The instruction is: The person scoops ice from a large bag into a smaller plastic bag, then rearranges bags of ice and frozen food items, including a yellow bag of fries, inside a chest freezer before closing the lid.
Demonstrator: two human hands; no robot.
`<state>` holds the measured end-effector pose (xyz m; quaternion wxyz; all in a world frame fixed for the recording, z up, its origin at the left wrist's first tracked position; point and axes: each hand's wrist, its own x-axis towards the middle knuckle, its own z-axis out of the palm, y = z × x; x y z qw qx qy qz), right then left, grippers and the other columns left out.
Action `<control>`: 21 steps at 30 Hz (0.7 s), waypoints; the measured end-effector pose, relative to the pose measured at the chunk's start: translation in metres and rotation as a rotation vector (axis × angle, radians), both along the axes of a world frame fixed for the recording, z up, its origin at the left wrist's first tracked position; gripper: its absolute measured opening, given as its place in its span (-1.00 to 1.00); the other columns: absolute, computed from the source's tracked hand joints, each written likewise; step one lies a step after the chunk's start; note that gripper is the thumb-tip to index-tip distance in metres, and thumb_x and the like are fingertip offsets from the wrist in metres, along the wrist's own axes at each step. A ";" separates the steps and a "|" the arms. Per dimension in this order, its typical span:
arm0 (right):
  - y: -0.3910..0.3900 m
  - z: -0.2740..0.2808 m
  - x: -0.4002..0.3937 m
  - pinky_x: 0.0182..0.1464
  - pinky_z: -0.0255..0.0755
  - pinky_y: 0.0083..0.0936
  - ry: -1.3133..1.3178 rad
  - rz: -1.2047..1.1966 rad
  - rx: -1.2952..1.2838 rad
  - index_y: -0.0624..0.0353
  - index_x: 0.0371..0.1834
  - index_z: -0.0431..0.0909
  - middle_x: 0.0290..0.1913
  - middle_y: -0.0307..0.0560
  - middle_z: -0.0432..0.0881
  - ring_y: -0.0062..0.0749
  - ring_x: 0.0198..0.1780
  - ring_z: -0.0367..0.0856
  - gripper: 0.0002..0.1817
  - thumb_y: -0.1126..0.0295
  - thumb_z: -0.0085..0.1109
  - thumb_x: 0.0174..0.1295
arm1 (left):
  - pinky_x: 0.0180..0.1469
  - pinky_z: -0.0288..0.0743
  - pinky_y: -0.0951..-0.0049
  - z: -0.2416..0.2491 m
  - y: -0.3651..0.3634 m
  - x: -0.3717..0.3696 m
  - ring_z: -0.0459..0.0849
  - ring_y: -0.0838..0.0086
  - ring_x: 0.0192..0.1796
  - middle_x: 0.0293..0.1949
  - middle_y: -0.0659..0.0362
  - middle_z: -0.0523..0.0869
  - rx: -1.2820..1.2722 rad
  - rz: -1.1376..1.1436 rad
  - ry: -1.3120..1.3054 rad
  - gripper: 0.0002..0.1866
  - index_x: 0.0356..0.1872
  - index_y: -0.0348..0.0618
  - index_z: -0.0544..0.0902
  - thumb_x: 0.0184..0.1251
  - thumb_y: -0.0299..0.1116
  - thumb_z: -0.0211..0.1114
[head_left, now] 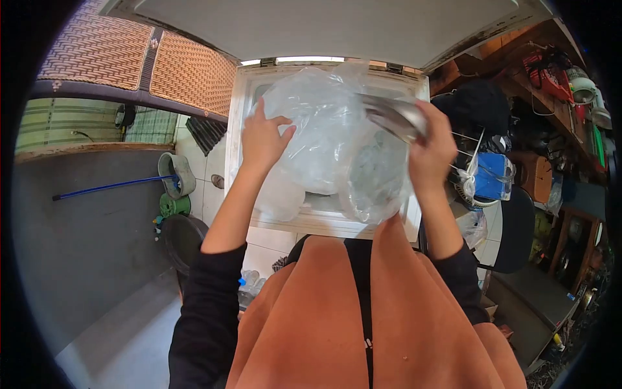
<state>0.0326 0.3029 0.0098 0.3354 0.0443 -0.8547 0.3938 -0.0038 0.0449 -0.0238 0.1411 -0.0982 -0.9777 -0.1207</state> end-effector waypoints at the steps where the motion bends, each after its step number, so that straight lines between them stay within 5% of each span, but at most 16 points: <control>1: -0.021 -0.003 -0.011 -0.27 0.45 -0.44 -0.012 0.042 0.098 0.10 -0.18 0.47 -0.28 -0.03 0.54 -0.13 -0.28 0.55 -0.58 0.71 -0.07 -0.17 | 0.17 0.15 0.15 -0.004 -0.005 -0.010 0.33 0.11 0.17 0.15 0.02 0.36 0.159 0.045 -0.309 -0.73 -0.24 -0.06 0.61 -0.06 -0.36 0.23; 2: -0.042 -0.009 -0.022 -0.32 0.46 -0.45 -0.025 0.083 0.196 0.07 -0.19 0.46 -0.31 -0.06 0.53 -0.18 -0.32 0.57 -0.64 0.65 -0.04 -0.11 | 0.14 0.25 0.32 -0.006 -0.008 -0.015 0.35 0.08 0.14 0.15 -0.07 0.34 0.317 0.090 -0.619 -0.66 -0.15 -0.11 0.59 -0.07 -0.39 0.24; 3: -0.065 -0.020 -0.033 -0.35 0.47 -0.42 -0.105 0.168 0.296 0.05 -0.18 0.46 -0.28 -0.09 0.53 -0.18 -0.33 0.57 -0.65 0.61 -0.02 -0.09 | 0.14 0.25 0.32 -0.004 -0.010 -0.016 0.35 0.08 0.14 0.15 -0.07 0.34 0.314 0.086 -0.621 -0.66 -0.15 -0.11 0.59 -0.07 -0.39 0.24; 5: -0.088 -0.054 -0.036 -0.38 0.48 -0.40 -0.190 0.246 0.392 0.03 -0.16 0.46 -0.25 -0.13 0.52 -0.19 -0.34 0.57 -0.66 0.57 0.00 -0.07 | 0.10 0.30 0.37 0.005 -0.010 -0.014 0.39 0.09 0.10 0.15 -0.11 0.31 0.411 0.066 -0.328 -0.56 -0.05 -0.25 0.50 -0.08 -0.47 0.23; 7: -0.103 -0.084 -0.037 -0.49 0.45 -0.38 -0.168 0.619 0.764 -0.02 -0.19 0.42 -0.37 -0.13 0.46 -0.25 -0.44 0.55 -0.74 0.45 -0.05 0.01 | 0.02 0.35 0.32 0.003 -0.016 -0.011 0.42 0.06 0.05 0.13 -0.09 0.30 0.354 0.015 -0.236 -0.48 0.04 -0.21 0.43 -0.10 -0.53 0.20; 10: -0.102 -0.087 -0.017 -0.51 0.45 -0.35 -0.318 0.664 0.698 -0.02 -0.22 0.38 -0.42 -0.13 0.43 -0.25 -0.48 0.55 -0.79 0.45 -0.09 0.04 | -0.05 0.40 0.28 0.009 -0.021 0.005 0.42 0.02 0.01 0.09 -0.09 0.26 0.328 -0.034 -0.208 -0.30 0.18 -0.15 0.28 -0.17 -0.63 0.16; 14: -0.101 -0.084 -0.064 -0.50 0.45 -0.32 -0.387 0.232 0.446 0.00 -0.22 0.37 -0.42 -0.08 0.45 -0.19 -0.48 0.55 -0.79 0.48 -0.10 0.04 | 0.10 0.26 0.39 0.021 -0.015 0.026 0.26 0.04 0.12 0.13 -0.09 0.23 0.464 -0.142 -0.313 -0.23 0.21 -0.26 0.23 -0.28 -0.69 0.02; 19: -0.130 -0.123 -0.089 -0.48 0.46 -0.29 -0.249 0.225 0.470 0.06 -0.33 0.46 -0.42 -0.03 0.46 -0.14 -0.47 0.56 -0.85 0.48 -0.09 0.04 | 0.14 0.21 0.32 0.013 -0.025 0.020 0.16 0.07 0.21 0.22 -0.13 0.14 0.458 -0.193 -0.374 -0.17 0.27 -0.04 0.18 -0.27 -0.64 0.05; 21: -0.123 -0.126 -0.085 -0.47 0.47 -0.28 -0.317 0.231 0.520 0.08 -0.37 0.49 -0.43 -0.01 0.47 -0.12 -0.46 0.57 -0.86 0.47 -0.08 0.04 | 0.19 0.10 0.04 -0.017 -0.037 0.036 0.10 -0.17 0.22 0.17 -0.25 0.13 0.242 -0.050 -0.226 -0.15 0.30 0.07 0.12 -0.19 -0.55 0.15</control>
